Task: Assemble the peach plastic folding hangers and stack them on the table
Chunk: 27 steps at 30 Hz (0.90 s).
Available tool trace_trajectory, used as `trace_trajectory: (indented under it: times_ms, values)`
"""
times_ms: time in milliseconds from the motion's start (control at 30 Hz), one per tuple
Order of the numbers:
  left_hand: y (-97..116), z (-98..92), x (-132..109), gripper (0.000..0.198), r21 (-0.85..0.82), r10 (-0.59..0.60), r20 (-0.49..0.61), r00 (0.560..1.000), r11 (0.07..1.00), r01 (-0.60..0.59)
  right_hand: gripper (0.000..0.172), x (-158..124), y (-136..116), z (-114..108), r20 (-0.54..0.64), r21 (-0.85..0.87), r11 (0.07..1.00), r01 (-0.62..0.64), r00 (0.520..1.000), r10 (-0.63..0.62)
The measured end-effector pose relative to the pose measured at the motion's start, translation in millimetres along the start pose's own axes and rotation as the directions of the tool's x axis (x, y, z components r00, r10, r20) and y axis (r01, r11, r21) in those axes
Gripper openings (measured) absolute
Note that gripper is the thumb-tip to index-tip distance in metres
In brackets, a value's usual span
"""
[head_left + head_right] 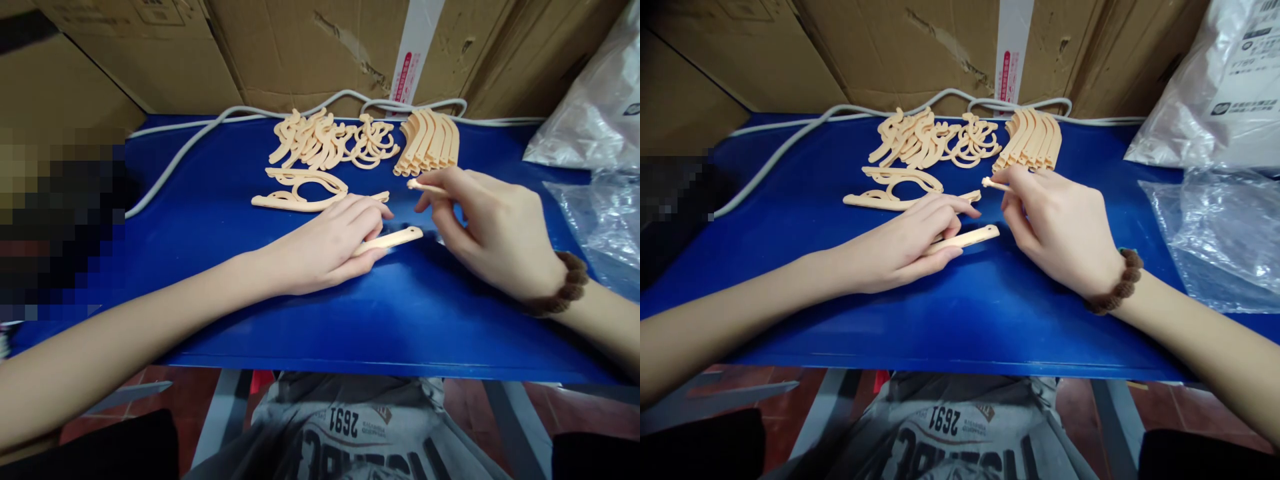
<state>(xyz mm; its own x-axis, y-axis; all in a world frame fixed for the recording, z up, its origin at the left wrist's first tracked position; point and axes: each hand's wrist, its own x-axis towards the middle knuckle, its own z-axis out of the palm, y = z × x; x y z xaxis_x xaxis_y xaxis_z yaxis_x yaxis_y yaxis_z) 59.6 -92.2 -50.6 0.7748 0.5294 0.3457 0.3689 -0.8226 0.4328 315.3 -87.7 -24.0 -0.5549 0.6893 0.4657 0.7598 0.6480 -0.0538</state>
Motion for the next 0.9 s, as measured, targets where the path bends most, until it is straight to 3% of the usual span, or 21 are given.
trace_trajectory:
  times_ms: [133,300,900]
  values:
    - [-0.3,-0.9,0.7,0.018,-0.032,-0.043,-0.016,0.999,0.999,0.043,0.039,1.6,-0.3,-0.1,0.089,-0.077,0.996,-0.04,0.995,0.047]
    - [-0.9,1.1,0.4,0.017,-0.043,-0.05,-0.044,0.998,0.998,0.048,0.034,-0.6,1.8,1.6,0.17,-0.032,0.999,-0.008,0.985,0.013]
    - [-2.8,-1.3,-0.4,0.014,-0.075,-0.055,-0.075,0.996,0.996,0.049,0.029,-1.9,-4.1,-4.0,0.166,-0.041,0.998,-0.042,0.985,0.049]
